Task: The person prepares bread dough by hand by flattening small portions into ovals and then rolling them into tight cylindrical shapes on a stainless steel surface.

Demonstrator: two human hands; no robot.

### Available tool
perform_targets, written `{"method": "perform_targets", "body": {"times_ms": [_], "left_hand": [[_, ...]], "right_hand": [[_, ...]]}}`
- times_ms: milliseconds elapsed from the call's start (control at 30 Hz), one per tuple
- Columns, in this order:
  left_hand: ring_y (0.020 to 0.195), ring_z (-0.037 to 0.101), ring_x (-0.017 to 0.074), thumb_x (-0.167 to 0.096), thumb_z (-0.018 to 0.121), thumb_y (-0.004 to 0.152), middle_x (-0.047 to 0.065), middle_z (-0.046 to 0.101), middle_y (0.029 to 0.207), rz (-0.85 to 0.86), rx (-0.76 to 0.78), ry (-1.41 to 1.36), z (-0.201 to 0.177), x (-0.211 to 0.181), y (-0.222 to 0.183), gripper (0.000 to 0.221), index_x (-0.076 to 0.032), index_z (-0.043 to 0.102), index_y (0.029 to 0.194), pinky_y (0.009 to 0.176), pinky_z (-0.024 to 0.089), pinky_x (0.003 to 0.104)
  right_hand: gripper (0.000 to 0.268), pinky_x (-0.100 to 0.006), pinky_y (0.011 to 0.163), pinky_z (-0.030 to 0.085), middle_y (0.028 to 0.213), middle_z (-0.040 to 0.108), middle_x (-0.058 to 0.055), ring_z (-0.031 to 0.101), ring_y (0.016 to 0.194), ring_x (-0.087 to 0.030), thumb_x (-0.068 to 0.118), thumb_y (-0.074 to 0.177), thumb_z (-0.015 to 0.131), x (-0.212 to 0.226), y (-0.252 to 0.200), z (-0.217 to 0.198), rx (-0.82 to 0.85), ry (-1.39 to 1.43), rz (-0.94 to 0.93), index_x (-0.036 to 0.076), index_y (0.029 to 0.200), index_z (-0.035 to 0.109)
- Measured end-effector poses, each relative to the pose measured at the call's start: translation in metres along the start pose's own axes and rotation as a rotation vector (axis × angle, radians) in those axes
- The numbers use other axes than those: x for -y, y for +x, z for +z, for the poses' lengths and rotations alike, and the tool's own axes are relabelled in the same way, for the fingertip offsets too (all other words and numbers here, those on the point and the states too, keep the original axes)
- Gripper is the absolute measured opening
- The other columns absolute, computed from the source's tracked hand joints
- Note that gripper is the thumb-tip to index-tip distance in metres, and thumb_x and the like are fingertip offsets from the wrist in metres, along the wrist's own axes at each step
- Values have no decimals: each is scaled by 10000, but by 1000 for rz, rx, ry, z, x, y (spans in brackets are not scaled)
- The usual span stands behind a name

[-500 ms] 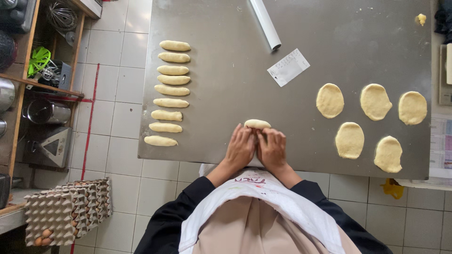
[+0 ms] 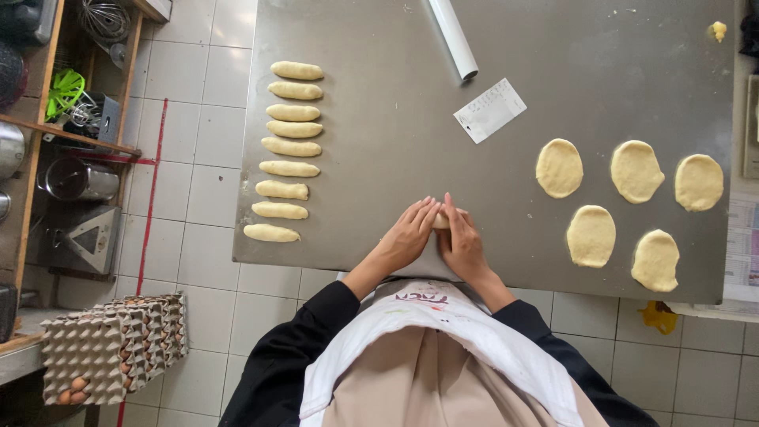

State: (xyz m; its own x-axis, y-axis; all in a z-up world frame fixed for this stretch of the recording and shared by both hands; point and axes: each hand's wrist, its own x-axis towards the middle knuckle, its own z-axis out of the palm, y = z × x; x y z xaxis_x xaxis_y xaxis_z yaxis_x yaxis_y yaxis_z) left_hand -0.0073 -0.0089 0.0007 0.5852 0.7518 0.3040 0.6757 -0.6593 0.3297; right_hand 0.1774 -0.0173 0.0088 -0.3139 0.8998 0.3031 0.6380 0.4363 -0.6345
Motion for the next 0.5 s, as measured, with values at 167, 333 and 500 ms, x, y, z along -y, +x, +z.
{"method": "perform_targets", "body": {"times_ms": [167, 333, 500], "left_hand": [[1329, 525, 355, -113, 664, 906, 201, 564, 1392, 9, -3, -115, -14, 0, -20, 556, 86, 495, 1397, 1156, 410, 455], [1259, 571, 324, -196, 716, 928, 143, 595, 1318, 15, -16, -201, -18, -2, -31, 497, 4, 552, 1352, 1109, 428, 451], [1179, 586, 312, -171, 735, 925, 102, 637, 1251, -81, -68, -444, -31, 9, -24, 340, -77, 657, 1242, 1000, 502, 426]], "right_hand": [[875, -423, 950, 519, 1168, 705, -100, 631, 1100, -291, 64, 788, 823, 7, -2, -15, 44, 102, -25, 19, 1542, 382], [833, -387, 911, 552, 1144, 709, -79, 663, 1055, -267, 94, 769, 850, 13, -8, -19, 121, 167, 3, 65, 1508, 466], [635, -360, 865, 578, 1146, 677, -48, 685, 1024, -237, 135, 794, 859, 8, 1, -20, 128, 214, 93, 121, 1373, 600]]}}
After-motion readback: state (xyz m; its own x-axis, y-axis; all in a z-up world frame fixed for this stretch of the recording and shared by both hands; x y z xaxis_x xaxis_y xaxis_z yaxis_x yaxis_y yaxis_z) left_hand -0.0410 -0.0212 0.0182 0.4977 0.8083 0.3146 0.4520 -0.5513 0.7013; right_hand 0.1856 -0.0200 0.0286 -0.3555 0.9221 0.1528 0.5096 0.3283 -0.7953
